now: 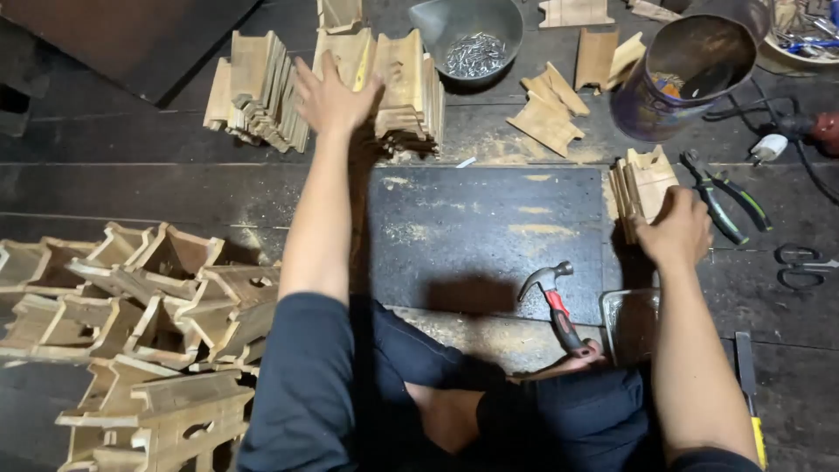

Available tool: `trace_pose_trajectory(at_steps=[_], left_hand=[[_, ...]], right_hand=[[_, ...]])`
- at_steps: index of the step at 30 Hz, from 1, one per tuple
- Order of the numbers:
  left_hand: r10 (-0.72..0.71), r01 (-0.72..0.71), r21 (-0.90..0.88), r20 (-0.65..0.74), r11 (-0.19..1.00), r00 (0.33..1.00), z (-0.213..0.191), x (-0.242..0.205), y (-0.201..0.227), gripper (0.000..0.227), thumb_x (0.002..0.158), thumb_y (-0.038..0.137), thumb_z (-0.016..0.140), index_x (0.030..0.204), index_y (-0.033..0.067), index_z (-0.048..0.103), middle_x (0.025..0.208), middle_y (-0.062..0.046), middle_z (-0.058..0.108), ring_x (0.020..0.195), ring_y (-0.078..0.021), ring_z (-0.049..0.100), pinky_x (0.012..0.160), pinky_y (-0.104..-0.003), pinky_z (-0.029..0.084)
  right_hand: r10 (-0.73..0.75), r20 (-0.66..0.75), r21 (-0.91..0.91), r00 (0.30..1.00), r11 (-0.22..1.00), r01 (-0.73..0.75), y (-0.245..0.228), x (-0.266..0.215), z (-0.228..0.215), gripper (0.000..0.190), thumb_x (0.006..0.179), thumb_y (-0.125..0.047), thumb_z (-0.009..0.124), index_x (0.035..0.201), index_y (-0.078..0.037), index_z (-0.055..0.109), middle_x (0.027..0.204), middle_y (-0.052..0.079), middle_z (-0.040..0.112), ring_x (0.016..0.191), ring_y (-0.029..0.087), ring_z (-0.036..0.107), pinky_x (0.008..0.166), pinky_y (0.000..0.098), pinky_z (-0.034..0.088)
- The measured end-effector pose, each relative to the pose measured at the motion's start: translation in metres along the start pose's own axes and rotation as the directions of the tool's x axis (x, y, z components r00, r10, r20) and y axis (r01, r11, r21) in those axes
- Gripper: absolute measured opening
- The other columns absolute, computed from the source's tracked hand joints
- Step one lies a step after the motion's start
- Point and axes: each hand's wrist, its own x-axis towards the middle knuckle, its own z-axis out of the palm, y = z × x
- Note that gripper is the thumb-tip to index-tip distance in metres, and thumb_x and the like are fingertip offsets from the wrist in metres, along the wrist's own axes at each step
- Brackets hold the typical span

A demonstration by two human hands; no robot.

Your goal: Assembling small wooden structures by nailing pre-cut panels together using a hammer.

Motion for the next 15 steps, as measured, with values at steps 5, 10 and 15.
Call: trace_pose_trajectory(at_steps=[5, 10, 15], left_hand=[[-0.137, 0.146, -0.145, 0.071, 0.979, 0.988, 0.01, 0.024, -0.014, 0.105, 0.076, 0.073, 0.078, 0.161, 0.0251, 0.04, 0.154, -0.023, 0.044, 0.144, -0.0452, 0.04, 0.114, -0.062, 0.031], [-0.104, 0.097, -0.169, -0.037, 0.981, 0.994, 0.031, 0.042, -0.025, 0.093, 0.069, 0.064, 0.09, 0.147, 0.0267, 0.057, 0.123, -0.018, 0.066, 0.116, -0.0377, 0.064, 0.094, -0.055, 0.055], [0.008, -0.007, -0.111, 0.006, 0.994, 1.0, 0.023, 0.041, -0.029, 0.09, 0.076, 0.059, 0.088, 0.15, 0.0201, 0.055, 0.126, -0.02, 0.066, 0.114, -0.0355, 0.068, 0.089, -0.051, 0.059]], right_hand=[[-0.009, -0.01, -0.009, 1.0, 1.0, 0.009, 0.002, 0.003, -0.001, 0.071, 0.084, -0.03, 0.088, 0.144, -0.009, 0.056, 0.131, 0.025, 0.058, 0.117, 0.047, 0.058, 0.095, 0.0598, 0.047], [-0.003, -0.008, 0.027, 1.0, 1.0, 0.003, -0.005, 0.001, -0.004, 0.072, 0.083, -0.029, 0.089, 0.144, -0.008, 0.056, 0.131, 0.024, 0.058, 0.115, 0.047, 0.059, 0.093, 0.0594, 0.048], [0.034, 0.021, 0.023, 0.999, 0.999, -0.035, -0.013, 0.001, -0.011, 0.072, 0.085, -0.027, 0.089, 0.144, -0.007, 0.055, 0.132, 0.024, 0.057, 0.119, 0.047, 0.058, 0.094, 0.0614, 0.048]])
